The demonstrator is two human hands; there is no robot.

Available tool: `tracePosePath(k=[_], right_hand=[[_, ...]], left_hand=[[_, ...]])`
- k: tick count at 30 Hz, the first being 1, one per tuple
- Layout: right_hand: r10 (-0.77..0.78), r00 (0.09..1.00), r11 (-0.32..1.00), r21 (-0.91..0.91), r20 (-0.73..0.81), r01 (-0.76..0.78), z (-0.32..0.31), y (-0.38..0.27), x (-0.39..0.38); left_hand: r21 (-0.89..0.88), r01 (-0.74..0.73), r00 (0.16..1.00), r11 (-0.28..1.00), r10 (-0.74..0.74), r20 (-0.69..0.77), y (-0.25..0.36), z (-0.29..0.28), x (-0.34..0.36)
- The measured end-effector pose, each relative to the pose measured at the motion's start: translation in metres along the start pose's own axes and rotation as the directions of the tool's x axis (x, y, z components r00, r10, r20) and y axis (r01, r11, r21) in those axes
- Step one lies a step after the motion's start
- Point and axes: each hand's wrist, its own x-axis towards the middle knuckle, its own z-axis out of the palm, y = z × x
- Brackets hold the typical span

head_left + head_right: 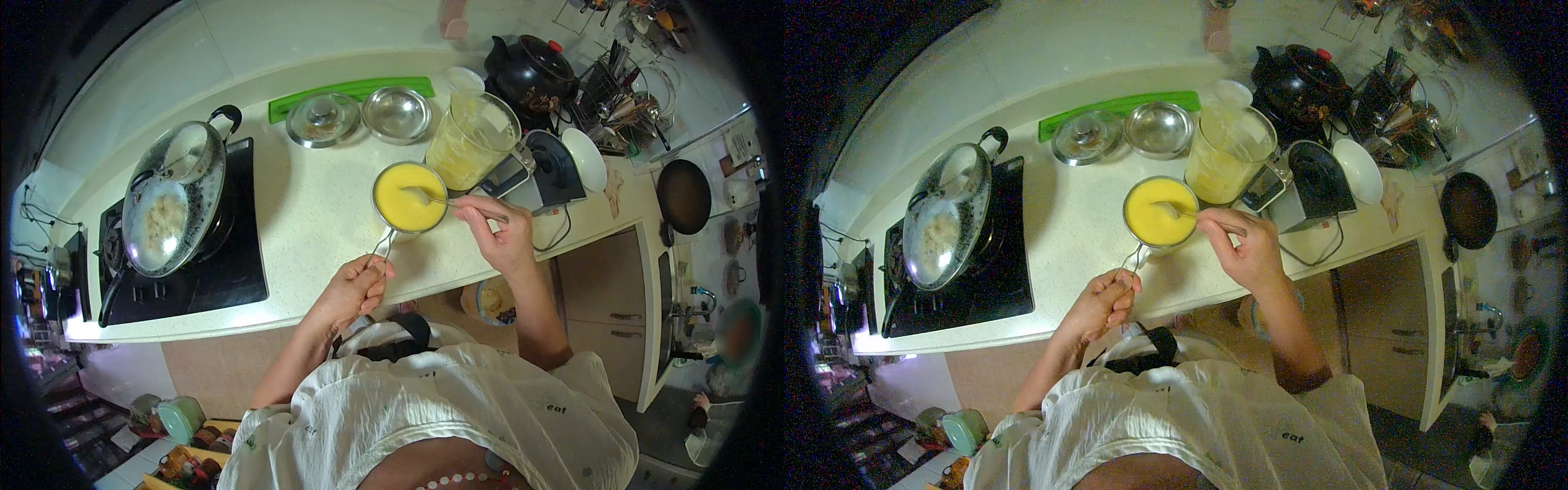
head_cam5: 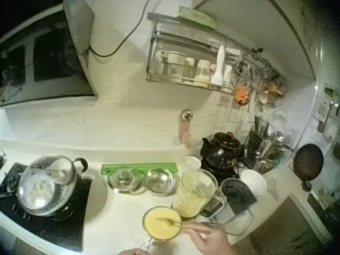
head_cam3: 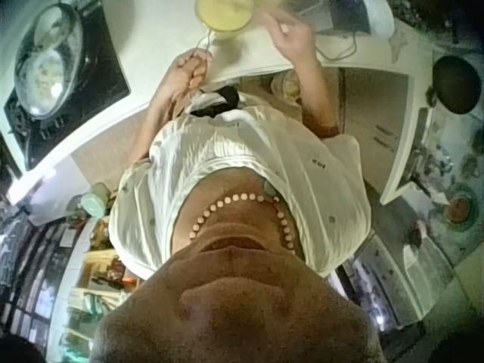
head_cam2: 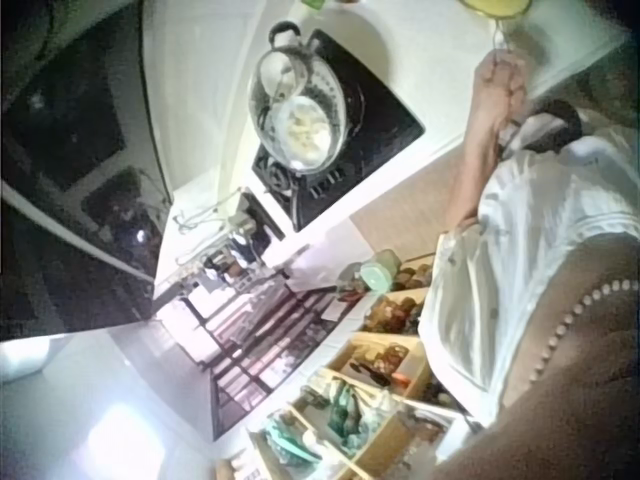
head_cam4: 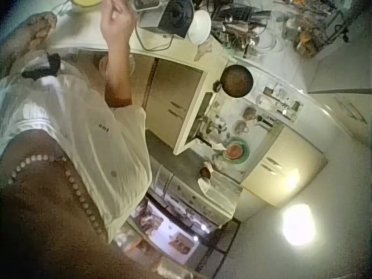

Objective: The person pours a yellow liquid from a blender into a small metal pot and stirs it with a spoon. The person continues to stir the mixture in the pot for the remainder of the clip.

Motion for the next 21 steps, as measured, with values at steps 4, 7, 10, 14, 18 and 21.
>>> tracePosePath(k=[4, 7, 10, 14, 18, 21], right_hand=[[0.001, 1.0, 1.0, 0.019, 0.001, -0.001, 0.0017, -0.0029, -0.0015], [0.039, 0.999, 0.999, 0.037, -0.005, -0.039, 0.0007, -0.0016, 0.0019], [0.004, 1.0, 1.0, 0.011, -0.023, -0.003, -0.0025, 0.0005, -0.0028], [0.004, 1.0, 1.0, 0.022, -0.012, -0.004, 0.002, -0.0001, 0.0003], [0.031, 0.999, 0.999, 0.039, -0.016, -0.03, -0.0009, -0.0024, 0.0004], [0.018, 1.0, 1.0, 0.023, 0.005, -0.018, 0.0008, -0.0016, 0.0007]], left_hand=[[0.019, -0.011, 1.0, 1.0, 0.011, -0.003, -0.0004, 0.0002, -0.0004], [0.001, -0.004, 1.0, 1.0, 0.004, -0.006, 0.0008, 0.0012, -0.0009], [-0.012, -0.012, 1.0, 1.0, 0.012, 0.005, -0.0016, -0.0008, 0.0011], [-0.007, 0.001, 1.0, 1.0, -0.001, -0.004, 0.0004, 0.0007, 0.0005], [0.003, -0.003, 1.0, 1.0, 0.003, -0.005, 0.0015, 0.0008, 0.0012], [-0.006, -0.007, 1.0, 1.0, 0.007, 0.003, -0.0013, 0.0004, 0.001]])
